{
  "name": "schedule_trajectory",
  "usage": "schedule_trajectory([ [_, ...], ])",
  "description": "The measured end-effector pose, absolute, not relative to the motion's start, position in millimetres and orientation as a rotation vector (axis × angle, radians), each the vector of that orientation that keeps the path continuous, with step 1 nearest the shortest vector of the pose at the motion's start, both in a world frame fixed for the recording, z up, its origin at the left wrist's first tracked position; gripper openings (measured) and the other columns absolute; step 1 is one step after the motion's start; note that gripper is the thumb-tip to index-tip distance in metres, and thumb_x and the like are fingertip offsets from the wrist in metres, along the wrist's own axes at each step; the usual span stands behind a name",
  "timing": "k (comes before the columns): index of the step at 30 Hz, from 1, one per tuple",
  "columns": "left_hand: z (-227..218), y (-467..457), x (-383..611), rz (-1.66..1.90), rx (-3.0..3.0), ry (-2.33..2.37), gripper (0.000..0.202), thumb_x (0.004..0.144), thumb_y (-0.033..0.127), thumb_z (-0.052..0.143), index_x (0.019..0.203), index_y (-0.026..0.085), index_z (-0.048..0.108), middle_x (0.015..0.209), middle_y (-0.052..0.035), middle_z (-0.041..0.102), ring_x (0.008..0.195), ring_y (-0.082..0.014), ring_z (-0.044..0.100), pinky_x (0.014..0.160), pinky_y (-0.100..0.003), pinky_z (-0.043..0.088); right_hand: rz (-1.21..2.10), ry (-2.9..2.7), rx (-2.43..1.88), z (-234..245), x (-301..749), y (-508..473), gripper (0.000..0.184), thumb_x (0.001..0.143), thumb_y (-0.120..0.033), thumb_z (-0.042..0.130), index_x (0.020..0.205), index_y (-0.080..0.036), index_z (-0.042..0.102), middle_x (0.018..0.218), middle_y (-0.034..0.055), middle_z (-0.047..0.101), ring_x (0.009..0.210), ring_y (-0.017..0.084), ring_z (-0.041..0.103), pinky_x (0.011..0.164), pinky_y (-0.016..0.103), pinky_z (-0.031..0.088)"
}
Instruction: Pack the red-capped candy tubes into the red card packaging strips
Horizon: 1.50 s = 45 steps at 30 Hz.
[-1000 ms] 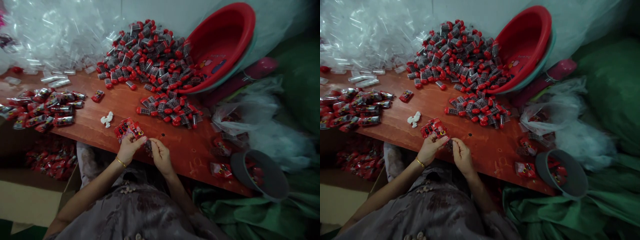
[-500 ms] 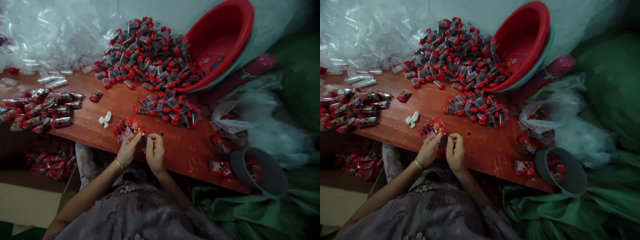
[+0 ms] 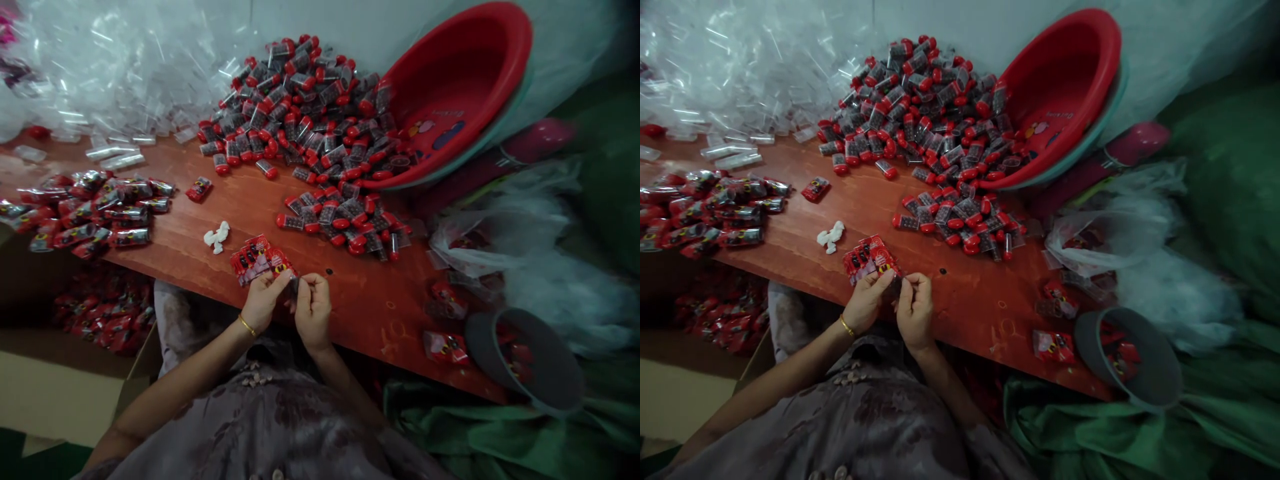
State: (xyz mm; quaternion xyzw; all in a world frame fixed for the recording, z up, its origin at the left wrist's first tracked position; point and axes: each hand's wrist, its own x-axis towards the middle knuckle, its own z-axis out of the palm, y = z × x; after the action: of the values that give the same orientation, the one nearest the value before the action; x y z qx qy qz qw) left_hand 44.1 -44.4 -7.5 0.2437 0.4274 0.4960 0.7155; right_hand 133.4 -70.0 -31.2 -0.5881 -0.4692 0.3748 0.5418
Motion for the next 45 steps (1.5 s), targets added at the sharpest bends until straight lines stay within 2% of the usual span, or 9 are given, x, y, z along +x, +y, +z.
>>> schedule_trajectory([
  [5, -4.5, -44.1, 46.6, 1.136, 0.525, 0.972, 0.038, 0.058, 0.047, 0.077, 0.059, 0.015, 0.056, 0.045, 0.0060, 0.048, 0.036, -0.0043, 0.039, 0.038, -0.019, 0.030, 0.848, -1.122, -1.403, -27.0, 128.7, -63.0, 0.018, 0.091, -0.039, 0.041, 0.088, -0.022, 0.045, 0.075, -0.0007, 0.055, 0.057, 0.010, 0.054, 0.051, 0.022, 0.047],
  [9, 1.2, -40.3, 39.7, 1.134, 0.474, 0.958, 0.039, 0.059, 0.049, 0.075, 0.070, 0.014, 0.061, 0.054, 0.0032, 0.054, 0.041, -0.0056, 0.043, 0.036, -0.019, 0.030, 1.094, -1.177, -1.303, -24.1, 131.9, -64.8, 0.022, 0.091, -0.041, 0.041, 0.098, -0.021, 0.048, 0.074, -0.0015, 0.060, 0.053, 0.009, 0.055, 0.052, 0.022, 0.048],
  [12, 0.9, -39.2, 34.9, 1.080, 0.489, 0.933, 0.043, 0.060, 0.051, 0.074, 0.077, 0.014, 0.063, 0.050, 0.0052, 0.049, 0.038, -0.0054, 0.039, 0.034, -0.019, 0.031, 1.205, -1.236, -1.273, -22.7, 134.6, -67.6, 0.023, 0.090, -0.041, 0.043, 0.087, -0.020, 0.052, 0.069, -0.0021, 0.061, 0.047, 0.008, 0.054, 0.048, 0.021, 0.046],
  [16, -2.6, -41.3, 33.3, 1.029, 0.562, 0.859, 0.044, 0.066, 0.059, 0.066, 0.066, 0.016, 0.056, 0.042, 0.0080, 0.039, 0.032, -0.0050, 0.035, 0.032, -0.019, 0.031, 1.198, -1.184, -1.259, -20.8, 134.6, -67.7, 0.024, 0.089, -0.041, 0.046, 0.081, -0.019, 0.052, 0.065, -0.0025, 0.063, 0.045, 0.008, 0.054, 0.045, 0.021, 0.045],
  [28, -11.1, -42.1, 26.2, 1.015, 0.481, 0.874, 0.043, 0.063, 0.051, 0.073, 0.050, 0.015, 0.054, 0.048, 0.0016, 0.052, 0.048, -0.0079, 0.050, 0.054, -0.022, 0.043, 1.089, -1.347, -1.291, -28.7, 136.2, -39.5, 0.037, 0.081, -0.047, 0.054, 0.057, -0.021, 0.044, 0.043, -0.0058, 0.050, 0.038, 0.009, 0.046, 0.042, 0.021, 0.040],
  [32, 4.5, -14.7, -17.7, 1.140, 0.322, 0.965, 0.032, 0.064, 0.044, 0.075, 0.075, 0.015, 0.066, 0.074, -0.0053, 0.069, 0.073, -0.0156, 0.065, 0.072, -0.026, 0.050, 0.491, -1.812, -1.446, -25.1, 137.1, 7.7, 0.030, 0.090, -0.039, 0.043, 0.086, -0.016, 0.063, 0.087, 0.0083, 0.069, 0.082, 0.020, 0.061, 0.077, 0.033, 0.048],
  [35, 12.3, 11.5, -74.5, 1.352, 0.194, 1.034, 0.026, 0.080, 0.042, 0.061, 0.077, 0.016, 0.064, 0.080, -0.0048, 0.071, 0.081, -0.0155, 0.067, 0.076, -0.025, 0.051, 0.155, -2.042, -1.630, -27.7, 139.8, 49.7, 0.042, 0.088, -0.034, 0.048, 0.122, -0.010, 0.053, 0.132, 0.0155, 0.053, 0.119, 0.030, 0.045, 0.099, 0.044, 0.036],
  [39, 10.9, 26.1, -132.0, 1.562, 0.031, 1.151, 0.043, 0.089, 0.051, 0.038, 0.083, 0.016, 0.062, 0.089, -0.0086, 0.071, 0.086, -0.0172, 0.067, 0.074, -0.029, 0.053, 0.086, -2.249, -1.733, -40.0, 149.4, 64.4, 0.044, 0.090, -0.026, 0.043, 0.132, -0.015, 0.046, 0.140, 0.0110, 0.046, 0.130, 0.030, 0.035, 0.107, 0.054, 0.021],
  [45, -2.7, 11.5, -82.2, 1.410, 1.151, 1.614, 0.037, 0.075, 0.047, 0.061, 0.098, 0.019, 0.067, 0.112, -0.0111, 0.067, 0.109, -0.0266, 0.060, 0.097, -0.043, 0.042, 0.044, -2.220, -1.745, -51.5, 178.3, -1.8, 0.038, 0.090, -0.024, 0.042, 0.126, -0.018, 0.052, 0.134, 0.0097, 0.053, 0.126, 0.028, 0.041, 0.106, 0.054, 0.021],
])
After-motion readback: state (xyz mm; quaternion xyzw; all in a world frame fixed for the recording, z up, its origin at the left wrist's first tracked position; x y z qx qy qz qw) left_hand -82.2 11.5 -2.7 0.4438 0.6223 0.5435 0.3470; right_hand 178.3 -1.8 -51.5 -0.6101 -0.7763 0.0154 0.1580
